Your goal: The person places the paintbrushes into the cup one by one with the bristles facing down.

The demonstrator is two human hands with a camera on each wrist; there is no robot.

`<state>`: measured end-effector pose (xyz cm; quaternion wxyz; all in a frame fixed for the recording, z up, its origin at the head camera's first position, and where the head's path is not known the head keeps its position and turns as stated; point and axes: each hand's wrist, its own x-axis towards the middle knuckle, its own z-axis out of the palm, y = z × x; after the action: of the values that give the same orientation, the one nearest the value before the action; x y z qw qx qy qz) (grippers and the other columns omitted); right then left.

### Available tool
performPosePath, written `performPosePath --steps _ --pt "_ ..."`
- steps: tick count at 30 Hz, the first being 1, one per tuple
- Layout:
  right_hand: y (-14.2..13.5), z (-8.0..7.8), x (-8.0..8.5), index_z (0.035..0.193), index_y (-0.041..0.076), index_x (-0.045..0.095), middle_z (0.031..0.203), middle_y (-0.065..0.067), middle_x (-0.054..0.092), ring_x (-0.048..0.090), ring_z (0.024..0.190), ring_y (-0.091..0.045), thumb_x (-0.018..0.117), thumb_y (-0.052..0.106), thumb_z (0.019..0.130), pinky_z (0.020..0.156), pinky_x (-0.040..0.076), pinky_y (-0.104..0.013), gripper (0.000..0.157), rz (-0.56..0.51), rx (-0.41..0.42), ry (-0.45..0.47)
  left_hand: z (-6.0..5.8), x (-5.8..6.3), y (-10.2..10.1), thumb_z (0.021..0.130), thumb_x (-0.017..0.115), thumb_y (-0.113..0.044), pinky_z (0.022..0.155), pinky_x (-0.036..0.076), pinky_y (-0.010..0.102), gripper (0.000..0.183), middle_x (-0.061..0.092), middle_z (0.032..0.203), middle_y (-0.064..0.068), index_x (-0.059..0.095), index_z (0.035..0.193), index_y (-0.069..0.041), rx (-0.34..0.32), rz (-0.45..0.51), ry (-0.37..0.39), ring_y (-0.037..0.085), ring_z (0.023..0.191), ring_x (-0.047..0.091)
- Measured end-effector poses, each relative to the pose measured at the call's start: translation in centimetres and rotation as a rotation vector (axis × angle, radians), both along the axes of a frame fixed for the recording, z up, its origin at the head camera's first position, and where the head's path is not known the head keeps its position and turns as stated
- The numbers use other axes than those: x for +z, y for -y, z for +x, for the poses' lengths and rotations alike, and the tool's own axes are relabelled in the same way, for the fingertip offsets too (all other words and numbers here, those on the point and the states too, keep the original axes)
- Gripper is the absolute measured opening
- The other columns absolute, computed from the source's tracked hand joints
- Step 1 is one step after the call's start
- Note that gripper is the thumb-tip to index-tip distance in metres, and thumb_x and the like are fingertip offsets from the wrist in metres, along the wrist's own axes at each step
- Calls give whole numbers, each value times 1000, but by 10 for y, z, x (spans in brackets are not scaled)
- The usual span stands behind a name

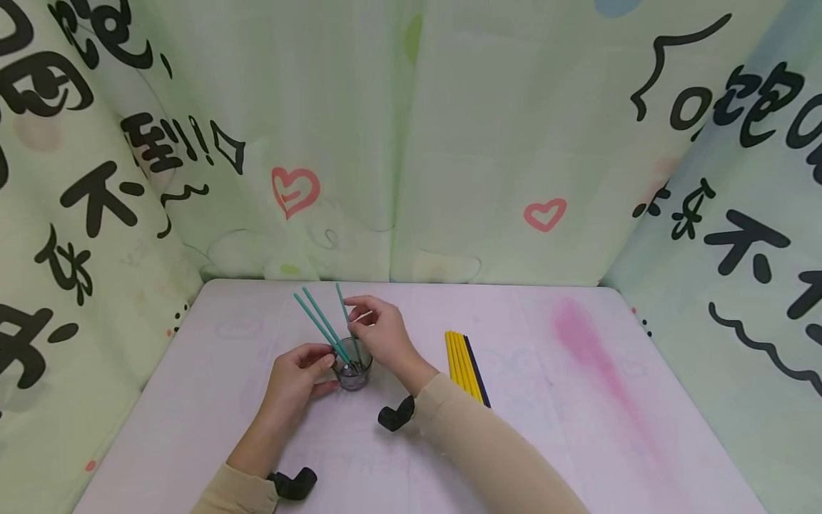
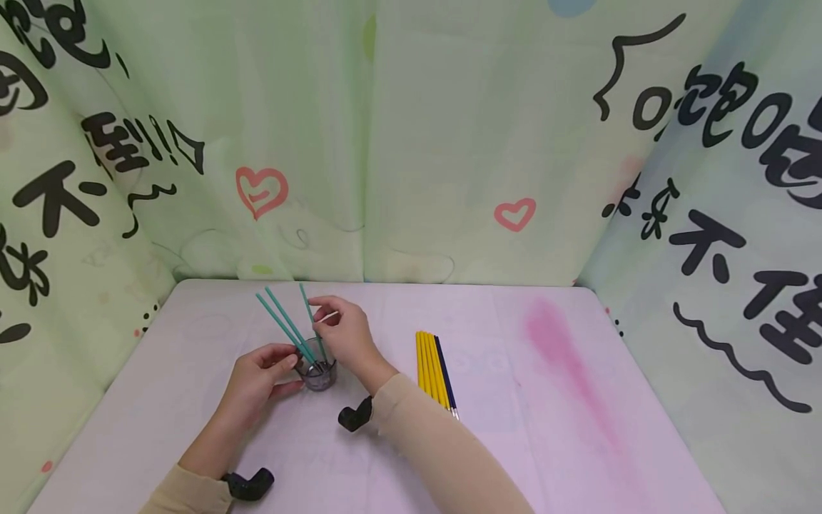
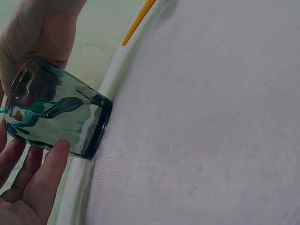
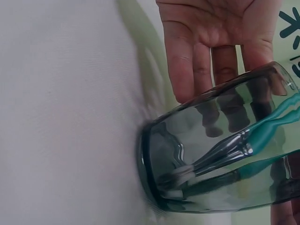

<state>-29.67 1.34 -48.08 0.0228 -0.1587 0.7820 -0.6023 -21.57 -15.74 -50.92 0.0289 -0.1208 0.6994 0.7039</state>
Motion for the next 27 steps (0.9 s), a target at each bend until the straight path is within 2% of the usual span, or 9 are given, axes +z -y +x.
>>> performPosePath --steps 8,14,18,27 --pt "-2 3 -4 135 11 73 116 -18 78 75 97 -22 70 -5 97 80 64 -24 42 -19 45 14 -1 -2 0 103 70 -3 85 71 46 30 69 125 24 68 131 8 -5 3 -10 20 99 73" --pt "-9 4 -5 140 16 71 125 -16 77 78 105 -26 70 -1 100 89 68 -30 43 -46 35 56 0 -1 1 103 70 -2 85 71 45 29 69 123 24 68 130 8 4 14 -9 19 98 73" --pt "-16 4 -3 142 15 69 128 -21 75 78 109 -33 68 -1 101 90 69 -34 44 -83 37 79 0 -2 1 103 70 -2 84 70 45 30 70 122 24 68 130 9 0 12 -17 19 98 74" --pt "-39 8 2 143 17 68 134 -25 71 75 115 -41 68 1 102 89 70 -36 44 -101 15 125 0 -2 0 103 70 -3 86 70 47 30 69 123 24 68 130 8 -6 3 -10 21 100 73"
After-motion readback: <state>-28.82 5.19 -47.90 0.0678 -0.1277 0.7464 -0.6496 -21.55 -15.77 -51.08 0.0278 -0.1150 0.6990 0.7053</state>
